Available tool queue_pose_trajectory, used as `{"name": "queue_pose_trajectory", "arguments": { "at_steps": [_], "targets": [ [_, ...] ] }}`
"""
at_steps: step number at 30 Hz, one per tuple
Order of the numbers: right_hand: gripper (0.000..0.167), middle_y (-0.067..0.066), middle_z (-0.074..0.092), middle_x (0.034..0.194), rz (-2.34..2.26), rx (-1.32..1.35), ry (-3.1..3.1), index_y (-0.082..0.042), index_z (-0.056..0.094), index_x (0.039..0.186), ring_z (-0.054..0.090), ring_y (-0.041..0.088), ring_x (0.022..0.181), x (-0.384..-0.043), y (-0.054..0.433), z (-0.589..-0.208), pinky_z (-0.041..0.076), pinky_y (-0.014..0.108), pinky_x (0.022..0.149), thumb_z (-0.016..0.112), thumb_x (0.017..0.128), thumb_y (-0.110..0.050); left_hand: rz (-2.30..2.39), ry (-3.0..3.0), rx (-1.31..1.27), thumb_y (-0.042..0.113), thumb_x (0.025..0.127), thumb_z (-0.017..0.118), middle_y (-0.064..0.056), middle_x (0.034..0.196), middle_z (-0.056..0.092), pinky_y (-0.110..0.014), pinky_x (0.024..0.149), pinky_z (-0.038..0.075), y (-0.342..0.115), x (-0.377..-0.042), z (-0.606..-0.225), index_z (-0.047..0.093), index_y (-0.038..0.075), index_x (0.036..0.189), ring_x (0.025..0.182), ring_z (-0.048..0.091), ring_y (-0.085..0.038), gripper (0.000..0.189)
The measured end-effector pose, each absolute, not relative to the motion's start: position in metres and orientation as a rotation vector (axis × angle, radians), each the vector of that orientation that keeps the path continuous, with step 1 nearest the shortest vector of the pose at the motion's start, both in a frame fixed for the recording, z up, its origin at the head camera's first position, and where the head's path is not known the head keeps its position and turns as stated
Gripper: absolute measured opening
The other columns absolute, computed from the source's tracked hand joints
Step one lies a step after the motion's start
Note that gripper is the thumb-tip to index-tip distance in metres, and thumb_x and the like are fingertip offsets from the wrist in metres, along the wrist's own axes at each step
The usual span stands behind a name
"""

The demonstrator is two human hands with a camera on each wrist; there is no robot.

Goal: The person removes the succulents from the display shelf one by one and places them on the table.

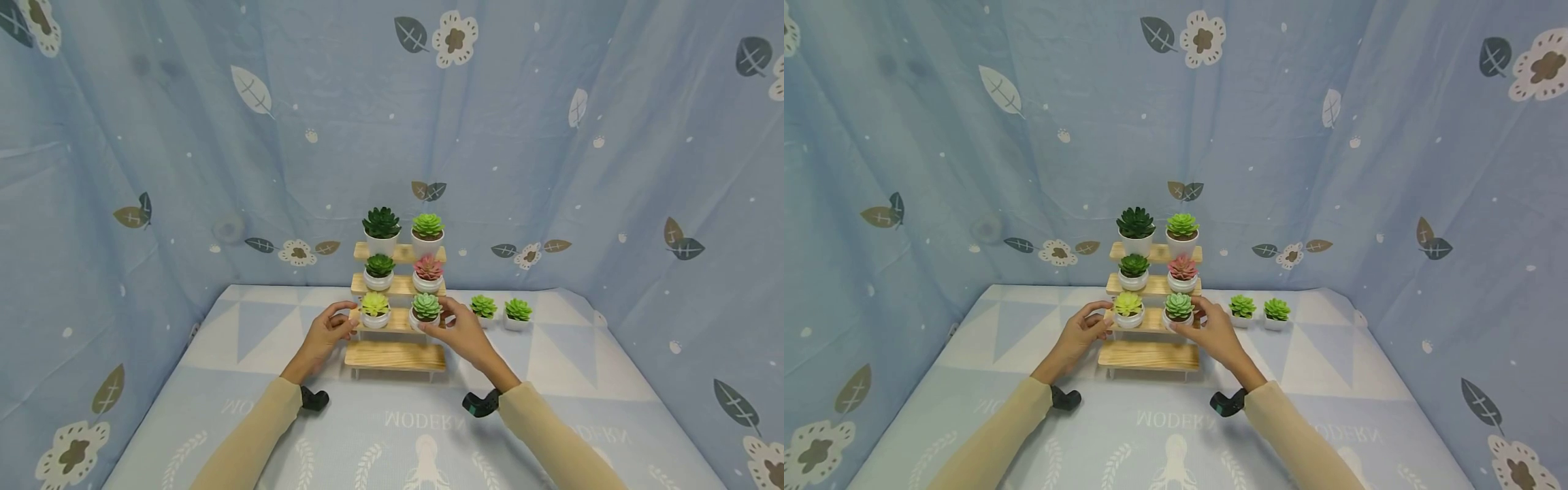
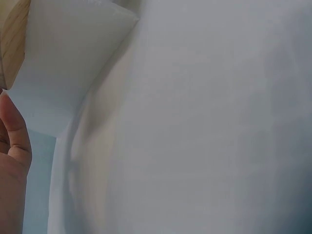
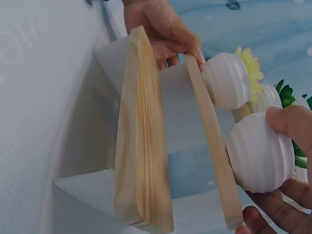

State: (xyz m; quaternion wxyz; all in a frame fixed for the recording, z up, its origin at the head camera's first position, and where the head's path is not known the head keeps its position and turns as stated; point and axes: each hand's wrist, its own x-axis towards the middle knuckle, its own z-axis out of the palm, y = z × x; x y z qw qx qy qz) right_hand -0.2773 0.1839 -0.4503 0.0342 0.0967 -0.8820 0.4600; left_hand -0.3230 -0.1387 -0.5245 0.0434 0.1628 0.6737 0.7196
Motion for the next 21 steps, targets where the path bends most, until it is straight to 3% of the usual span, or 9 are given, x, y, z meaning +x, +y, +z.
{"name": "queue_pose_trajectory", "arguments": {
  "at_steps": [10,21],
  "targets": [
    [0.081,0.005,0.063,0.119,1.396,0.302,-2.7,-0.015,0.052,0.149,0.058,0.025,0.107,-0.274,0.185,-0.446,0.049,0.043,0.091,0.081,0.085,-0.056,2.197,2.07,0.463,0.019,0.1,0.072,-0.01,0.094,0.067,-0.032,0.078,0.056,-0.138,-0.322,-0.523,0.056,0.01,0.142,0.089,0.07,-0.022,0.046],
    [0.079,0.003,0.062,0.125,1.413,0.331,-2.68,-0.018,0.052,0.149,0.056,0.021,0.111,-0.265,0.194,-0.442,0.049,0.044,0.092,0.08,0.086,-0.057,2.207,2.045,0.464,0.021,0.099,0.073,-0.008,0.095,0.068,-0.033,0.079,0.057,-0.139,-0.323,-0.525,0.058,0.013,0.14,0.094,0.069,-0.03,0.045]
  ]
}}
